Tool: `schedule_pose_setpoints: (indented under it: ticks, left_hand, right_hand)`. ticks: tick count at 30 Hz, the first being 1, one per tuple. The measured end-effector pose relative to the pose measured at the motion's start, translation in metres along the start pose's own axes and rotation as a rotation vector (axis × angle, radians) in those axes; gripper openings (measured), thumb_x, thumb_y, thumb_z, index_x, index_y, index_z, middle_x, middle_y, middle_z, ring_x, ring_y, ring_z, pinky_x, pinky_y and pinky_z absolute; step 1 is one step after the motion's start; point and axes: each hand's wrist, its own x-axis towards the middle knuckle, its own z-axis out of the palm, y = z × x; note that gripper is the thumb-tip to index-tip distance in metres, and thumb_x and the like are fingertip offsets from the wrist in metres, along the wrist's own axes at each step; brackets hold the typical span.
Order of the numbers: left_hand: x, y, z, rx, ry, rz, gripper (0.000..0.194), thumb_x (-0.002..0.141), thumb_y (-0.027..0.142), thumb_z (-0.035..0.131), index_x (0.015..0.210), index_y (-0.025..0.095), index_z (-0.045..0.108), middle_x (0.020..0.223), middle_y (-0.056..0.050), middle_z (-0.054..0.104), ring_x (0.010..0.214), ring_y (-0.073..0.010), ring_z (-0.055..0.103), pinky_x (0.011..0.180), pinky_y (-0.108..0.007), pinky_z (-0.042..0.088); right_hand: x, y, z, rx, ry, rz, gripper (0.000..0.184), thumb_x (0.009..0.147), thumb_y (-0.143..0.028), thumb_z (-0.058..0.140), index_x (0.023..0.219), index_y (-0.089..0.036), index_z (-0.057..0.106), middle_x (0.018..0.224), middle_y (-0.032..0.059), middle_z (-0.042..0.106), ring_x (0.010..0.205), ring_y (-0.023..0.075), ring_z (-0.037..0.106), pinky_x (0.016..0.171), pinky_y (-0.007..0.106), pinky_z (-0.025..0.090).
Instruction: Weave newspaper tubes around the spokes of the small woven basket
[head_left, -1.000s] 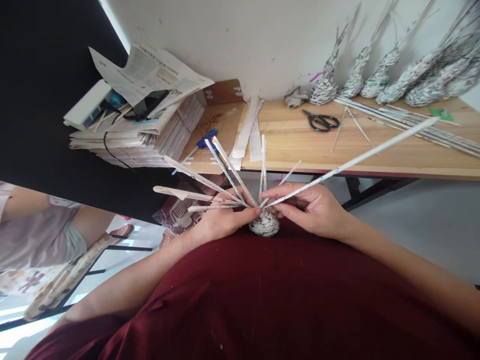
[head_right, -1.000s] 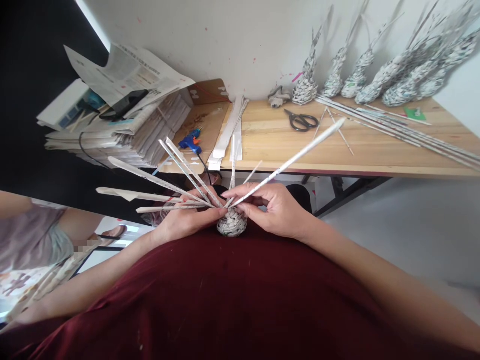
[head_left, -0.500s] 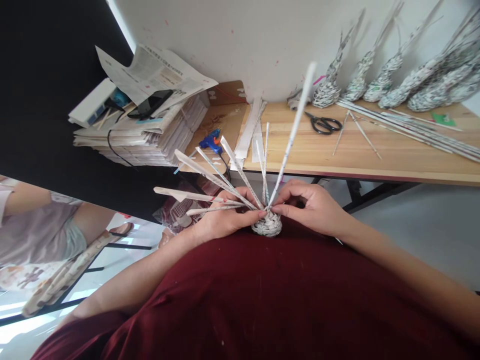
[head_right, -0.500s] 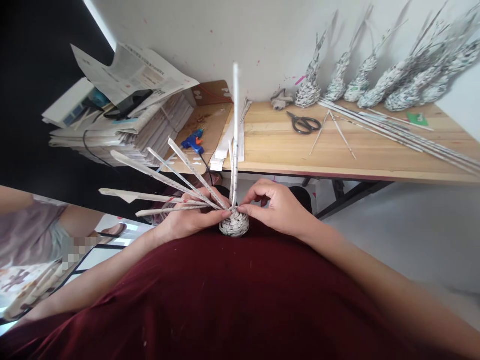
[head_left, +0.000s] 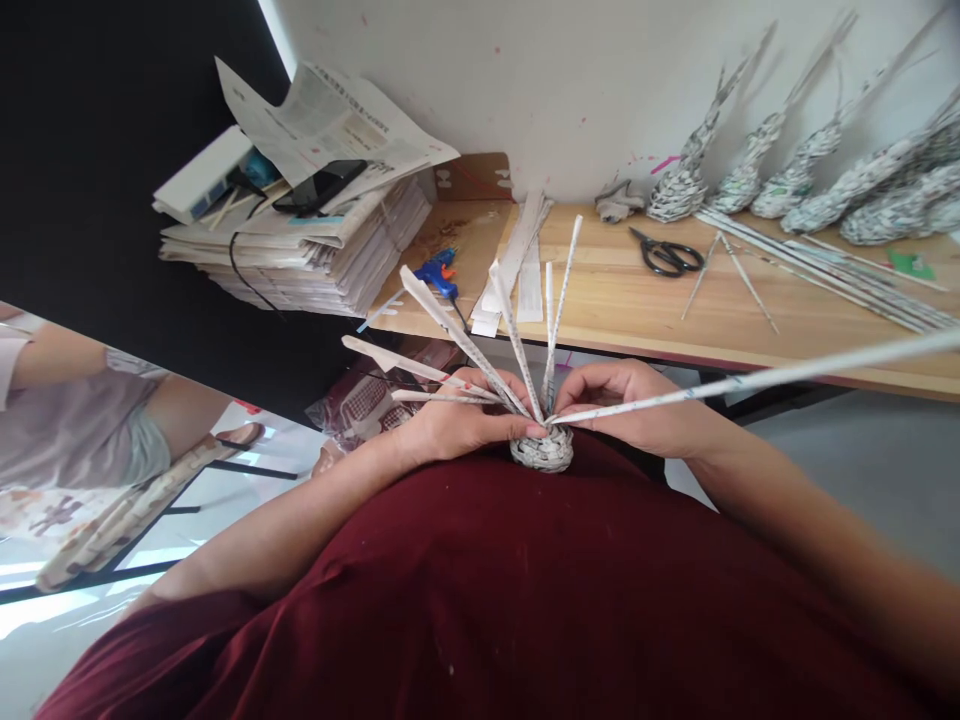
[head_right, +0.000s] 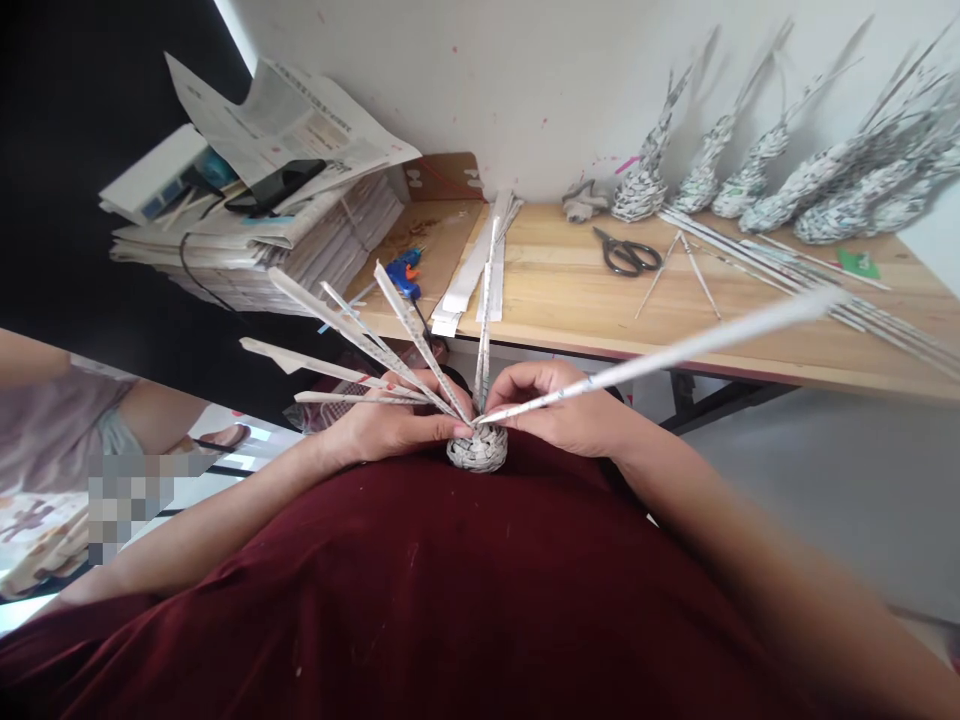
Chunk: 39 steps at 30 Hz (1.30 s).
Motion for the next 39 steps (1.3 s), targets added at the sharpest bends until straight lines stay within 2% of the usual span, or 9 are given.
schedule_pose_setpoints:
  ticks: [9, 13, 22, 27, 29, 32, 34, 37, 39]
  left_hand:
    - [0.002, -0.003, -0.016, -0.054, -0.148, 0.158, 0.015, 0.078, 0.028, 0.080, 0.084, 0.016, 0.076, 0.092, -0.009, 0.076, 0.089, -0.0207, 0.070, 0.086, -0.034, 0.056]
    - [0.003, -0.009, -0.018, -0.157, -0.197, 0.125, 0.018, 0.083, 0.031, 0.077, 0.093, 0.016, 0.074, 0.091, -0.008, 0.077, 0.087, -0.0193, 0.071, 0.085, -0.032, 0.055]
    - [0.005, -0.017, 0.003, -0.287, 0.013, 0.106, 0.058, 0.072, 0.038, 0.086, 0.116, 0.019, 0.053, 0.081, -0.001, 0.069, 0.073, -0.0167, 0.069, 0.072, -0.029, 0.054]
    - [0.007, -0.029, 0.003, -0.012, 0.448, 0.293, 0.093, 0.051, 0.039, 0.098, 0.124, 0.024, 0.043, 0.094, 0.000, 0.064, 0.076, -0.0149, 0.063, 0.068, -0.025, 0.050]
    - [0.006, -0.031, 0.000, 0.172, 0.535, 0.285, 0.087, 0.048, 0.041, 0.098, 0.115, 0.023, 0.047, 0.080, 0.004, 0.058, 0.063, -0.0108, 0.053, 0.057, -0.023, 0.042]
    - [0.002, -0.029, -0.003, 0.410, 0.497, 0.244, 0.058, 0.055, 0.047, 0.094, 0.082, 0.021, 0.051, 0.060, 0.008, 0.043, 0.052, -0.0075, 0.036, 0.048, -0.023, 0.028]
    - [0.001, -0.027, -0.003, 0.490, 0.485, 0.281, 0.058, 0.061, 0.052, 0.090, 0.063, 0.019, 0.042, 0.055, 0.008, 0.038, 0.051, -0.0066, 0.031, 0.047, -0.023, 0.023]
    - [0.002, -0.025, 0.002, 0.545, 0.537, 0.408, 0.061, 0.067, 0.051, 0.086, 0.056, 0.018, 0.036, 0.051, 0.008, 0.036, 0.049, -0.0060, 0.029, 0.045, -0.022, 0.023]
    - [0.003, -0.023, 0.004, 0.612, 0.576, 0.531, 0.049, 0.071, 0.044, 0.086, 0.060, 0.017, 0.046, 0.054, 0.007, 0.043, 0.051, -0.0068, 0.036, 0.046, -0.021, 0.030]
  right_hand:
    - [0.005, 0.006, -0.001, 0.249, -0.102, 0.111, 0.041, 0.072, -0.032, 0.086, 0.103, -0.019, 0.064, 0.076, -0.0014, 0.068, 0.066, 0.0118, 0.061, 0.060, 0.024, 0.048]
    - [0.005, 0.009, -0.001, 0.251, -0.147, 0.092, 0.031, 0.076, -0.034, 0.083, 0.095, -0.018, 0.065, 0.078, -0.0008, 0.066, 0.065, 0.0105, 0.058, 0.057, 0.022, 0.047]
    - [0.002, 0.000, 0.003, 0.220, -0.131, 0.081, 0.027, 0.076, -0.030, 0.083, 0.093, -0.018, 0.067, 0.076, -0.0015, 0.067, 0.063, 0.0096, 0.056, 0.056, 0.021, 0.047]
    - [0.000, 0.004, 0.003, 0.236, -0.109, 0.093, 0.028, 0.078, -0.033, 0.082, 0.097, -0.019, 0.067, 0.075, -0.0019, 0.065, 0.063, 0.0100, 0.057, 0.057, 0.021, 0.047]
    - [-0.002, 0.005, 0.004, 0.240, -0.108, 0.093, 0.028, 0.077, -0.033, 0.082, 0.097, -0.019, 0.067, 0.075, -0.0019, 0.065, 0.063, 0.0099, 0.056, 0.057, 0.021, 0.047]
    - [-0.005, 0.004, 0.006, 0.240, -0.099, 0.097, 0.029, 0.077, -0.034, 0.082, 0.097, -0.018, 0.067, 0.074, -0.0022, 0.064, 0.062, 0.0098, 0.055, 0.056, 0.022, 0.047]
    - [-0.008, 0.004, 0.007, 0.241, -0.080, 0.101, 0.030, 0.078, -0.035, 0.081, 0.098, -0.018, 0.066, 0.074, -0.0025, 0.064, 0.062, 0.0098, 0.055, 0.056, 0.021, 0.046]
    - [-0.010, 0.007, 0.009, 0.248, -0.050, 0.109, 0.029, 0.081, -0.035, 0.078, 0.101, -0.018, 0.065, 0.075, -0.0022, 0.063, 0.063, 0.0096, 0.055, 0.056, 0.021, 0.046]
    - [-0.010, 0.012, 0.010, 0.261, -0.044, 0.097, 0.027, 0.084, -0.034, 0.076, 0.102, -0.019, 0.064, 0.076, -0.0024, 0.062, 0.063, 0.0092, 0.054, 0.056, 0.020, 0.045]
